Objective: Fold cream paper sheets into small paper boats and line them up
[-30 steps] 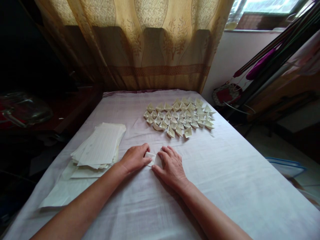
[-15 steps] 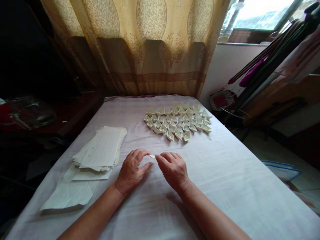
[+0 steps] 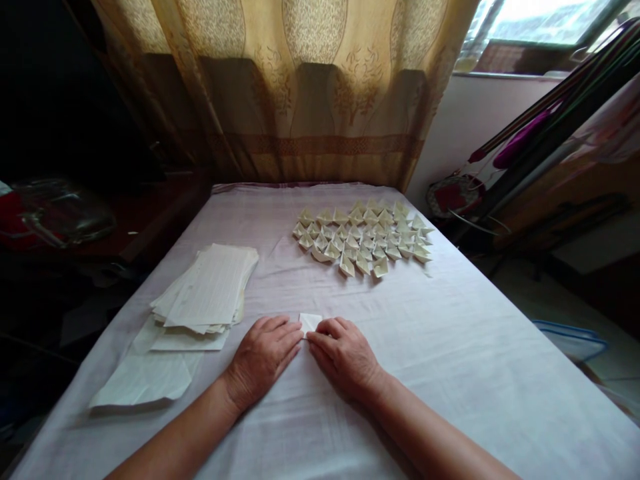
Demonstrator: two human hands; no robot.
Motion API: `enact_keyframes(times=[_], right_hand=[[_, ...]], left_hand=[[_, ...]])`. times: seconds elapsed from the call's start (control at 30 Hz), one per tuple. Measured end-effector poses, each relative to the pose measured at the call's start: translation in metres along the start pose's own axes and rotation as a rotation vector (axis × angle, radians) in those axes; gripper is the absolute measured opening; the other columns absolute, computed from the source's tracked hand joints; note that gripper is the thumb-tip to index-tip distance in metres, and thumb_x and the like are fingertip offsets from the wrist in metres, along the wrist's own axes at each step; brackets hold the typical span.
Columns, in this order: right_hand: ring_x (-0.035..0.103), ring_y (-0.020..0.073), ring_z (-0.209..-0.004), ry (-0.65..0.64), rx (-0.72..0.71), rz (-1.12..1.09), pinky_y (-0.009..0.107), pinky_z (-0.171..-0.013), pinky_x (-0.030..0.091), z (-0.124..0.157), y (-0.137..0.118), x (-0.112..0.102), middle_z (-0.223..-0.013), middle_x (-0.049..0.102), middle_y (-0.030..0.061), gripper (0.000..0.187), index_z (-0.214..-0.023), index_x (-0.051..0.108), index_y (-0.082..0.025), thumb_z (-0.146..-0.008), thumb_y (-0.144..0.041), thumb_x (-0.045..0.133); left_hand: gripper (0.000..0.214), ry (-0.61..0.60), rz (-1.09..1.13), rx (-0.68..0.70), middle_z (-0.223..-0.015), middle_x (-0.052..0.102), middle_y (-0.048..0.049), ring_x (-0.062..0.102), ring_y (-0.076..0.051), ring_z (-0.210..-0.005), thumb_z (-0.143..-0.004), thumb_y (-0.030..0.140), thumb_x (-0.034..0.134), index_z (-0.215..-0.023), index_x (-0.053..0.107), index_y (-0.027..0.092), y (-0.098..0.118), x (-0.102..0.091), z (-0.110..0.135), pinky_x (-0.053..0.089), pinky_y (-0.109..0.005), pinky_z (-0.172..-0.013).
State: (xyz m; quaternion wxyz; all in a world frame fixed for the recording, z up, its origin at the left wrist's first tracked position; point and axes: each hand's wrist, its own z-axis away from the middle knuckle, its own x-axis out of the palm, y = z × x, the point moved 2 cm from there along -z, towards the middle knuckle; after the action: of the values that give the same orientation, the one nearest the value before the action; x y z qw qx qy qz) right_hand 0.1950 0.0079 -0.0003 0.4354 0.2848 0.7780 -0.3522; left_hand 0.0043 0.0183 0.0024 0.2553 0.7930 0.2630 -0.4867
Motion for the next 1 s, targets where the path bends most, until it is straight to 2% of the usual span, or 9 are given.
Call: enact_keyframes(times=[0.1, 0.2, 0.43, 0.5, 0.63, 0.73, 0.9, 1.0], right_hand=[[0.056, 0.0228, -0.104, -0.011, 0.010, 0.017, 0.037, -0.089, 0.043, 0.005, 0.001, -0.006, -0.114, 0.068, 0.0078, 0.022, -0.112, 0.068, -0.021, -0.093, -0.023, 0.057], [0.050, 0.0259, -0.120, -0.032, -0.015, 0.045, 0.040, -0.097, 0.039, 0.007, 0.002, -0.008, -0.126, 0.065, 0.0077, 0.024, -0.116, 0.065, -0.020, -0.095, -0.024, 0.055], [0.058, 0.0231, -0.101, -0.168, -0.060, 0.088, 0.037, -0.086, 0.040, -0.008, 0.005, -0.009, -0.108, 0.071, 0.0061, 0.012, -0.101, 0.068, -0.020, -0.091, -0.024, 0.062], [0.058, 0.0220, -0.100, -0.197, -0.096, 0.052, 0.037, -0.085, 0.040, -0.011, 0.012, -0.012, -0.106, 0.071, 0.0046, 0.014, -0.103, 0.068, -0.022, -0.092, -0.026, 0.062], [0.056, 0.0210, -0.109, -0.146, -0.120, -0.052, 0.038, -0.092, 0.038, -0.010, 0.030, -0.016, -0.116, 0.069, 0.0038, 0.023, -0.114, 0.066, -0.024, -0.091, -0.027, 0.062], [0.055, 0.0221, -0.112, -0.094, -0.107, -0.083, 0.038, -0.095, 0.037, -0.009, 0.038, -0.013, -0.120, 0.069, 0.0044, 0.029, -0.118, 0.065, -0.023, -0.090, -0.028, 0.065], [0.058, 0.0197, -0.095, -0.051, -0.077, -0.055, 0.035, -0.086, 0.038, -0.008, 0.027, -0.007, -0.104, 0.071, 0.0031, 0.017, -0.106, 0.070, -0.024, -0.090, -0.023, 0.063], [0.058, 0.0189, -0.088, -0.011, -0.027, -0.022, 0.033, -0.081, 0.038, -0.008, 0.020, -0.005, -0.095, 0.070, 0.0030, 0.010, -0.098, 0.071, -0.022, -0.090, -0.023, 0.064]], left_hand=[[0.025, -0.067, -0.028, 0.004, -0.126, 0.069, -0.0027, 0.056, -0.026, -0.122, -0.097, 0.026, 0.051, -0.118, 0.065, 0.023, 0.002, 0.000, 0.000, 0.039, -0.044, -0.102], [0.020, -0.128, -0.027, 0.009, -0.136, 0.063, -0.0027, 0.048, -0.028, -0.132, -0.096, 0.025, 0.051, -0.111, 0.065, 0.023, 0.001, 0.002, -0.002, 0.034, -0.046, -0.107], [0.013, -0.142, -0.016, -0.006, -0.132, 0.065, -0.0027, 0.048, -0.026, -0.132, -0.094, 0.025, 0.057, -0.104, 0.063, 0.022, -0.001, 0.008, -0.009, 0.030, -0.047, -0.111], [0.008, -0.134, -0.031, -0.015, -0.127, 0.068, -0.0020, 0.052, -0.027, -0.128, -0.093, 0.025, 0.060, -0.099, 0.064, 0.023, -0.001, 0.009, -0.012, 0.032, -0.048, -0.109], [0.011, -0.088, -0.053, -0.023, -0.118, 0.072, -0.0016, 0.059, -0.026, -0.118, -0.092, 0.023, 0.062, -0.103, 0.064, 0.023, -0.001, 0.009, -0.020, 0.034, -0.048, -0.107], [0.010, -0.079, -0.047, 0.029, -0.114, 0.074, 0.0000, 0.061, -0.026, -0.114, -0.093, 0.024, 0.061, -0.102, 0.065, 0.023, -0.006, 0.006, -0.024, 0.035, -0.048, -0.105], [0.008, -0.041, -0.079, 0.147, -0.116, 0.072, -0.0006, 0.060, -0.024, -0.113, -0.094, 0.022, 0.059, -0.094, 0.067, 0.023, -0.012, -0.001, -0.024, 0.038, -0.043, -0.102], [0.011, 0.014, -0.077, 0.151, -0.104, 0.073, -0.0027, 0.061, -0.020, -0.100, -0.094, 0.016, 0.058, -0.099, 0.067, 0.021, -0.009, -0.002, -0.020, 0.043, -0.036, -0.094]])
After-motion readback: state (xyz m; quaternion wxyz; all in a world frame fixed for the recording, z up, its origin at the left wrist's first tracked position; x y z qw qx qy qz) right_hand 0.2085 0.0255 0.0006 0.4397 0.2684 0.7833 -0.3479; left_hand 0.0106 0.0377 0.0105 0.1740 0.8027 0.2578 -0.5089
